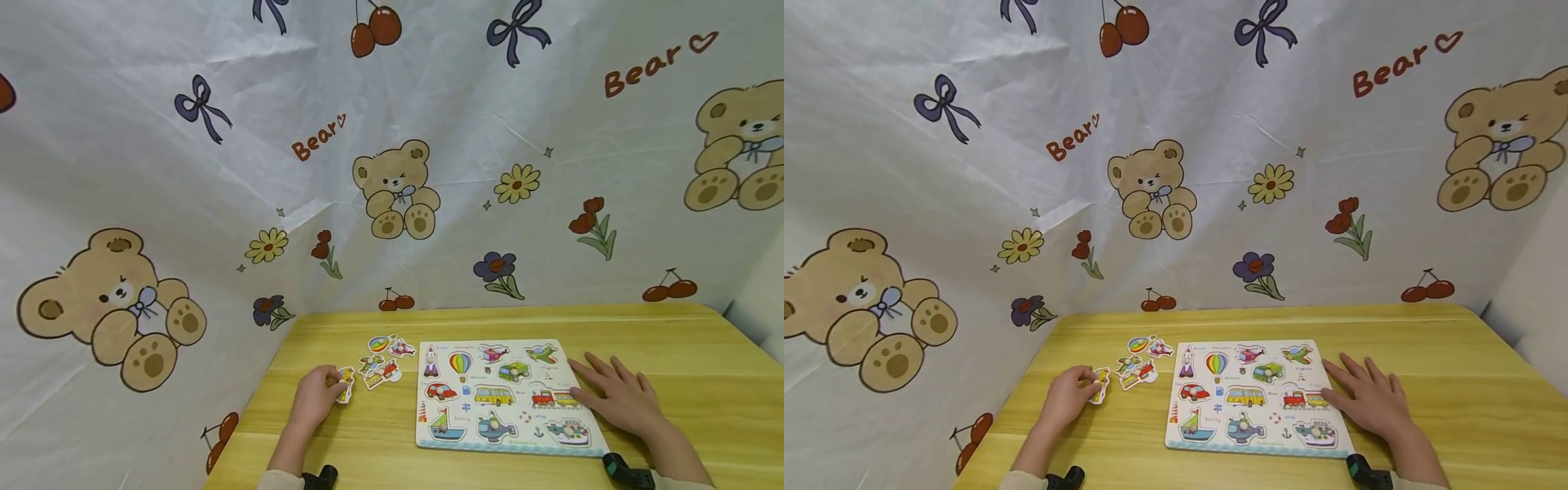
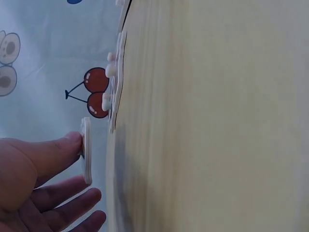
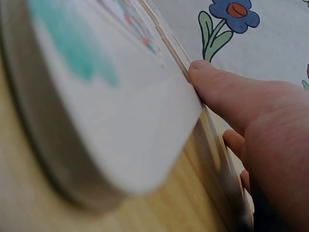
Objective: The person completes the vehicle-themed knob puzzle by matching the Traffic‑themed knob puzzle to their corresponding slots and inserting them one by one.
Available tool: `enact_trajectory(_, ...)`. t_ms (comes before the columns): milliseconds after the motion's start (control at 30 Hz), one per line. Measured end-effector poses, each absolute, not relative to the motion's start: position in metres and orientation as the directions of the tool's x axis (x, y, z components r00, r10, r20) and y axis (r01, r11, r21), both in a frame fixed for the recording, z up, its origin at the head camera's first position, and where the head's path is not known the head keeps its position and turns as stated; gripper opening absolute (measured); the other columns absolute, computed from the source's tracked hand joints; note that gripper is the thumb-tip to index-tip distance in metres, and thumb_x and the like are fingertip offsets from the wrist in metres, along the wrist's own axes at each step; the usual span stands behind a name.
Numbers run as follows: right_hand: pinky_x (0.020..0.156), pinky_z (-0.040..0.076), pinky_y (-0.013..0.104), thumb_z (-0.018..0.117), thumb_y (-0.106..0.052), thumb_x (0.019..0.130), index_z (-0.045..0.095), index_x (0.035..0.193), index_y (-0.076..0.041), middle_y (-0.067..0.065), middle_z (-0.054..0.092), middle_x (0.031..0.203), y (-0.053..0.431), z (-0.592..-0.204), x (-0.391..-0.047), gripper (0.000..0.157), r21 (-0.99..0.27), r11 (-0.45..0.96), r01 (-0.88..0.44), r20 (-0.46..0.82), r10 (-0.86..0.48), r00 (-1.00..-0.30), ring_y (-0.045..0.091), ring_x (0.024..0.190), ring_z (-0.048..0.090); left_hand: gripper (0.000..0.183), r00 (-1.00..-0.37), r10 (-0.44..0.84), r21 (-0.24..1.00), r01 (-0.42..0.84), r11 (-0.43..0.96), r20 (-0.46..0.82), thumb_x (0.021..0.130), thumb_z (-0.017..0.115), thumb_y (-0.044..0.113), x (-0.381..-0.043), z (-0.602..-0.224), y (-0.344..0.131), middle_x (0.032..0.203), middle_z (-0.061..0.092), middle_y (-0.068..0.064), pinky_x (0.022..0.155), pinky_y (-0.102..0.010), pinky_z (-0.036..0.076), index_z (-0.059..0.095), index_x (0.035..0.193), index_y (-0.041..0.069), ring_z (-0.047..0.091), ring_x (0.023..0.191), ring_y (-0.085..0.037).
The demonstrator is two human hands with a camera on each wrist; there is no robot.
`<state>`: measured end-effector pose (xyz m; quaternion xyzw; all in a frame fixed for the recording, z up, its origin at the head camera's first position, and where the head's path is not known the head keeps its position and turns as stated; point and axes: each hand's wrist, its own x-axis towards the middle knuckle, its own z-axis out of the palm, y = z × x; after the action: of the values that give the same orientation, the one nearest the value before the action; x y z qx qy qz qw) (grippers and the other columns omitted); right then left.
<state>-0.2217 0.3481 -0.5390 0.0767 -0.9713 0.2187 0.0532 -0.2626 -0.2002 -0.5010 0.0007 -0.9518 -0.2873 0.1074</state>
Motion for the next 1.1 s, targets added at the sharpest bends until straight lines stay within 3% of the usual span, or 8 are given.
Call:
enact_trajectory(67,0.100,0.009,0.083,0.055,-0.055,0.097,0.040,0.154,-0.021,0.026,0.032,0.158,0.348,-0.540,-0.221,0.068,-0.416,0.893,-0.171,0.137,-0.125,-0.983,0.063,0.139,0.020,0.009,-0.974,-0.062,0.552,0.071,0.831,0.219,0.086,0.078,0.016,-0.263,-0.500,-0.196,0.121,0.071,-0.016,0.095,-0.051,0.053,0.072,0.090,0.010,0.065,0.116,-0.037)
enact_trajectory(133,0.100,0.009,0.083,0.055,-0.056,0.097,0.041,0.154,-0.021,0.026,0.033,0.158,0.348,-0.540,-0.221,0.069,-0.413,0.895,-0.168,0.138,-0.121,-0.983,0.063,0.139,0.020,0.008,-0.973,-0.066,0.559,0.070,0.826,0.220,0.086,0.078,0.017,-0.264,-0.499,-0.192,0.122,0.071,-0.016,0.096,-0.051,0.053,0.072,0.091,0.012,0.065,0.117,-0.037)
enact_trajectory(433,0.101,0.009,0.083,0.055,-0.056,0.097,0.039,0.155,-0.023,0.026,0.033,0.158,0.350,-0.541,-0.223,0.068,-0.410,0.897,-0.167,0.145,-0.116,-0.983,0.063,0.139,0.020,0.008,-0.963,-0.008,0.629,0.170,0.758,0.270,0.088,0.076,0.016,-0.271,-0.490,-0.164,0.095,0.075,-0.004,0.079,-0.038,0.058,0.073,0.095,0.013,0.070,0.092,-0.020)
enact_trajectory(933,0.102,0.009,0.082,0.056,-0.054,0.096,0.042,0.153,-0.024,0.025,0.034,0.157,0.346,-0.538,-0.220,0.066,-0.422,0.891,-0.169,0.160,-0.110,-0.981,0.062,0.140,0.020,0.012,-0.951,0.137,0.689,0.297,0.661,0.278,0.091,0.072,0.014,-0.271,-0.482,-0.094,0.097,0.076,0.000,0.075,-0.026,0.057,0.077,0.102,0.012,0.070,0.091,-0.014)
enact_trajectory(1100,0.103,0.009,0.082,0.057,-0.054,0.096,0.043,0.153,-0.024,0.025,0.034,0.158,0.346,-0.539,-0.220,0.066,-0.424,0.890,-0.168,0.160,-0.109,-0.981,0.061,0.140,0.020,0.011,-0.943,0.194,0.715,0.331,0.616,0.269,0.091,0.073,0.015,-0.268,-0.478,-0.068,0.099,0.076,0.000,0.078,-0.027,0.057,0.078,0.101,0.014,0.070,0.094,-0.016)
